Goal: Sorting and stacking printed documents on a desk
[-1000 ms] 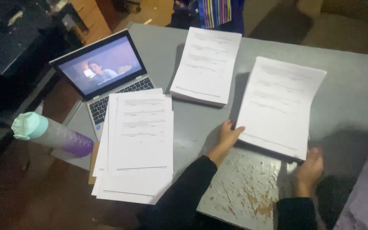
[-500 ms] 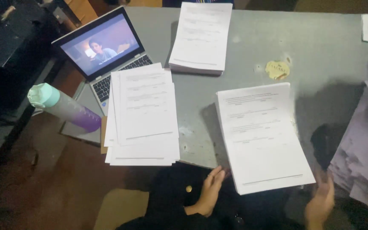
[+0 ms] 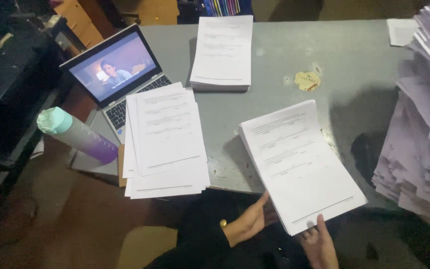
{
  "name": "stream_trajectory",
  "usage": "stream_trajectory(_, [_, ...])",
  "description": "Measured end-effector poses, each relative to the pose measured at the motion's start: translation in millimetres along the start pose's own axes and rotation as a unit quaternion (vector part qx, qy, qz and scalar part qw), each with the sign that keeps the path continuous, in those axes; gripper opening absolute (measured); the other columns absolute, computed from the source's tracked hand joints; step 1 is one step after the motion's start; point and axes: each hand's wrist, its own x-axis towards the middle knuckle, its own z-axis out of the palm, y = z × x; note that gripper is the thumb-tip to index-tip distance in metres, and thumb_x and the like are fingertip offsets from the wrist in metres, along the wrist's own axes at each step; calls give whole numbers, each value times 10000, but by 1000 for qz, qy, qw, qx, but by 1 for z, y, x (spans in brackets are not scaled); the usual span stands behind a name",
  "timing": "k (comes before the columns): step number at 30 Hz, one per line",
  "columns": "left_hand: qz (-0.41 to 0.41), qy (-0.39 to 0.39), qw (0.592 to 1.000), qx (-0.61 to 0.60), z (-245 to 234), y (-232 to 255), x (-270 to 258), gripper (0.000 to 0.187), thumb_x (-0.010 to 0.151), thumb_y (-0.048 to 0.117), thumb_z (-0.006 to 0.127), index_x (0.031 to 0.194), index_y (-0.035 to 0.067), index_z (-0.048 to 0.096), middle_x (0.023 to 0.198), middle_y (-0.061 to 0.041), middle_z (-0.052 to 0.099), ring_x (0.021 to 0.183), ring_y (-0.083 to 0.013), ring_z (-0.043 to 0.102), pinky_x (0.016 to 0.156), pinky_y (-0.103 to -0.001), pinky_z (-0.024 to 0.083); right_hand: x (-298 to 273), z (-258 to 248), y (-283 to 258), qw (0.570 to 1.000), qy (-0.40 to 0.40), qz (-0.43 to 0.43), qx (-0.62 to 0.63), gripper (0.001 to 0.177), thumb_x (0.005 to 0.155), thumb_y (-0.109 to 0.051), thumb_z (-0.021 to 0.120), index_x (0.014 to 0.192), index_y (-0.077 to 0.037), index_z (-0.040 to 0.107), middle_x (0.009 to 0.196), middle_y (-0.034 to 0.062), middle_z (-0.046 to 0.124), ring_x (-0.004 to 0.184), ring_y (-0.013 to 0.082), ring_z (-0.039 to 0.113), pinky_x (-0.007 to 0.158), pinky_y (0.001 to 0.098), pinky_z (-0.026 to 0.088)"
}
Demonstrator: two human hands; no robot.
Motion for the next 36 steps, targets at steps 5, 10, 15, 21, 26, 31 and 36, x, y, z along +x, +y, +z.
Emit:
stream_trajectory(5, [-5, 13, 1000, 15, 11, 0, -8, 606, 973, 665, 496, 1312, 186, 649, 1178, -33, 737, 967, -136, 696, 871, -248, 559, -50, 77, -25, 991, 95, -66, -64, 533, 1005, -255, 544, 1495, -58, 468, 1389, 150, 588, 1209, 343, 556, 951, 524, 450])
stream_trajectory(10, [-32, 41, 998, 22, -25, -19, 15, 688, 940, 824, 376, 1123, 213, 636, 995, 11, 719, 851, -119, 677, 759, -244, 514, -48, 70, -26, 981, 141, -76, -108, 512, 970, -135, 637, 1437, 15, 490, 1355, 195, 617, 1193, 370, 601, 955, 545, 528])
stream_trajectory(15, [-54, 54, 996, -48, -46, 4, -1, 883, 882, 836, 404, 1202, 65, 692, 1195, -149, 745, 1108, -293, 719, 856, -366, 598, -61, 65, -39, 981, 137, -81, -107, 544, 936, -53, 622, 1454, 46, 488, 1412, 204, 591, 1215, 377, 589, 966, 554, 502])
stream_trajectory(21, [-59, -7, 984, -167, -95, 26, -31, 1117, 826, 819, 468, 1551, -28, 402, 1546, -282, 490, 1374, -423, 523, 1117, -497, 444, 64, -203, -41, 829, -1, -247, -501, 303, 936, -155, 633, 1073, -55, 884, 1463, 187, 665, 1344, 349, 602, 1193, 386, 395])
stream_trajectory(26, [-33, -17, 999, -26, -100, 49, -62, 1110, 731, 857, 425, 1475, 35, 487, 1388, -166, 600, 1292, -321, 585, 1100, -470, 459, -16, -86, -126, 899, 215, 95, -370, 643, 914, -72, 705, 1511, 62, 507, 1444, 323, 565, 1297, 491, 530, 1152, 532, 366])
stream_trajectory(31, [12, -87, 989, 115, -108, 51, -54, 869, 872, 609, 630, 1543, 81, 472, 1339, -57, 659, 1090, -125, 669, 932, -284, 542, 36, -162, -119, 882, 247, 110, -386, 626, 961, -282, 721, 1494, 9, 569, 1440, 212, 592, 1320, 445, 513, 1201, 447, 299])
stream_trajectory(36, [-5, 4, 956, 293, -56, 77, -74, 856, 825, 442, 741, 1496, 24, 411, 1452, -95, 568, 1260, -177, 593, 1036, -306, 516, -61, -47, -137, 863, 266, 21, -429, 568, 872, -196, 835, 1337, 101, 699, 1210, 338, 723, 1078, 431, 662, 959, 474, 479])
